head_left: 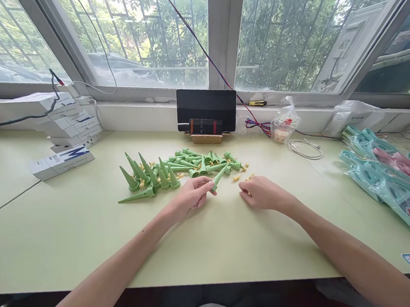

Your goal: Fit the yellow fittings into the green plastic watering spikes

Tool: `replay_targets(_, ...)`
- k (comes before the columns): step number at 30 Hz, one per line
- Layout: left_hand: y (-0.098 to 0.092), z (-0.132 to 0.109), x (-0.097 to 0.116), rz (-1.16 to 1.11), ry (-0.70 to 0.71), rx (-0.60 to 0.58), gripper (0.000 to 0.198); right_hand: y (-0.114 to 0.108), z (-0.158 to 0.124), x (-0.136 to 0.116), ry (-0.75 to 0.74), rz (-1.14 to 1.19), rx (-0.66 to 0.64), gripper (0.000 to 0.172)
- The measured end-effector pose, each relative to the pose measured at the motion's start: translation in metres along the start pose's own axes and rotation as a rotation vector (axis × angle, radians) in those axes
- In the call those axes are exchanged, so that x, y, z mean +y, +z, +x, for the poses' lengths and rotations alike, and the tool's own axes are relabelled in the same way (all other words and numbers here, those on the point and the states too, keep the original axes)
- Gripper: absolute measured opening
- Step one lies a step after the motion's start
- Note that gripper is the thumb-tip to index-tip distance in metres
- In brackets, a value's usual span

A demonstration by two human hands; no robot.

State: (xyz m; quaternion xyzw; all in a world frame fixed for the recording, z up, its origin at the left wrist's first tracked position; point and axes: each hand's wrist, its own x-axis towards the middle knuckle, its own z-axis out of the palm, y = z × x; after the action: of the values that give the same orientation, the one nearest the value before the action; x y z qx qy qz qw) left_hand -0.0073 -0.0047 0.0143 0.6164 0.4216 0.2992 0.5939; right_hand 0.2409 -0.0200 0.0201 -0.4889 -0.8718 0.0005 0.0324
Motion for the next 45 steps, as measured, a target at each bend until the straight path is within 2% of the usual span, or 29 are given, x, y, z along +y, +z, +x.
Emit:
replay_targets(21,-0.001,0.002,-0.003,-0.035,0.02,-0.003,0.038,0.009,0.0,-0.014,-0.065,0.246,0.148,0.009)
replay_targets(31,-0.001,0.001,-0.001,-0.073,0.041,-0.027,0.038,0.023,0.002,-0.021,-0.259,0.393,0.389,0.009)
replay_targets(38,0.001,0.001,-0.003,-0.108,0.023,-0.054,0.041,0.033,0.005,-0.025,-0.152,0.536,0.609,0.018)
replay_targets(45,0.002,0.0,-0.004,-0.091,0.028,-0.097,0.039,0.039,0.008,-0.026,-0.157,0.556,0.646,0.016)
